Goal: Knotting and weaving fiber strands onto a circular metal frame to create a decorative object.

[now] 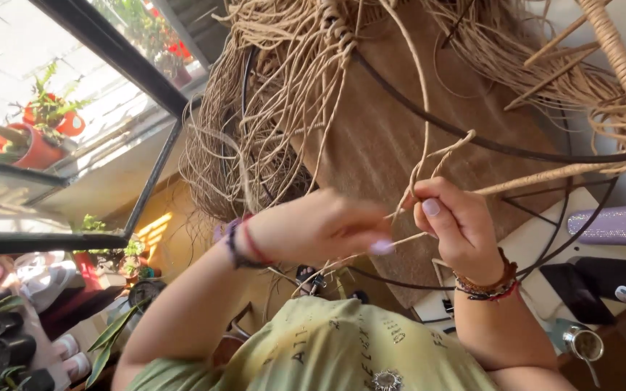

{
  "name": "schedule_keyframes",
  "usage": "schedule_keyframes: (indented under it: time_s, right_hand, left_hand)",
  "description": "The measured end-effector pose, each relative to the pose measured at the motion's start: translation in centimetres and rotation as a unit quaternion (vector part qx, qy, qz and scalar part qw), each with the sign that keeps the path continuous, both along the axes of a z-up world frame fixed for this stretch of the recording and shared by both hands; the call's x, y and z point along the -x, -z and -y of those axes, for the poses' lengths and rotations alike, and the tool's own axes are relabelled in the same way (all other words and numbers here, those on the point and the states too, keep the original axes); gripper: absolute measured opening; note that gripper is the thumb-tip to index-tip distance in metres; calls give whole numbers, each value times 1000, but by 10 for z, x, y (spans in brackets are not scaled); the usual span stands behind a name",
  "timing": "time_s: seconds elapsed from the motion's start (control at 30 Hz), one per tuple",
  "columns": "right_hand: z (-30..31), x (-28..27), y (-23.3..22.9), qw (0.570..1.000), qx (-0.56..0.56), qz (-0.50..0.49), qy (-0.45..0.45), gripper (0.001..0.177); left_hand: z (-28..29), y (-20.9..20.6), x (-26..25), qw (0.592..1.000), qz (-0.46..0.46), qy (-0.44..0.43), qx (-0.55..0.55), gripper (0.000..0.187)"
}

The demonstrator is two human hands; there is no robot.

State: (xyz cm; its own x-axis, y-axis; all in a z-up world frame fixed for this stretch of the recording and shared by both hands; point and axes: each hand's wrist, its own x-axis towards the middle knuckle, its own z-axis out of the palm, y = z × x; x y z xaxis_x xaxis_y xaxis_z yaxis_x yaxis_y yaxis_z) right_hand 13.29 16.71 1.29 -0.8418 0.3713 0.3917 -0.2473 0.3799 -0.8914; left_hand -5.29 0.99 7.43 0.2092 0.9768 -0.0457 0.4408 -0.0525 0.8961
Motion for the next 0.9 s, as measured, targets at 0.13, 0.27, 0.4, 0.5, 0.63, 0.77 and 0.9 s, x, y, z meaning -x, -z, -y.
schedule_keyframes:
  time_s: [0.13, 0.27, 0.4, 0.5, 0.63, 0.77, 0.9]
  right_hand:
    - [2, 3, -3, 999, -31, 13, 26, 28]
    - [4, 5, -3, 1000, 0, -5, 0, 28]
    - [0, 4, -4, 1000, -9, -5, -6, 31]
    - [5, 6, -6, 1000, -3, -10, -17, 31]
    - [3, 6, -10, 999, -45, 18, 2, 29]
    - [1, 1, -3, 997, -74, 18, 21, 23]
    - [8, 8, -4, 999, -41, 17, 27, 24]
  left_hand:
    - [-26, -13, -10, 993, 13, -113, 15, 39]
    - [-21, 6, -14, 947, -178, -197, -181, 25]
    - [-15, 10, -15, 924, -229, -184, -243, 18]
    - [-14, 8, -18, 925, -238, -200, -216, 27]
    - [-1, -6, -5, 925, -279, -158, -205, 17]
    - [28, 31, 19, 918, -386, -23, 89, 17]
    - [4, -15, 0, 977, -161, -88, -110, 44]
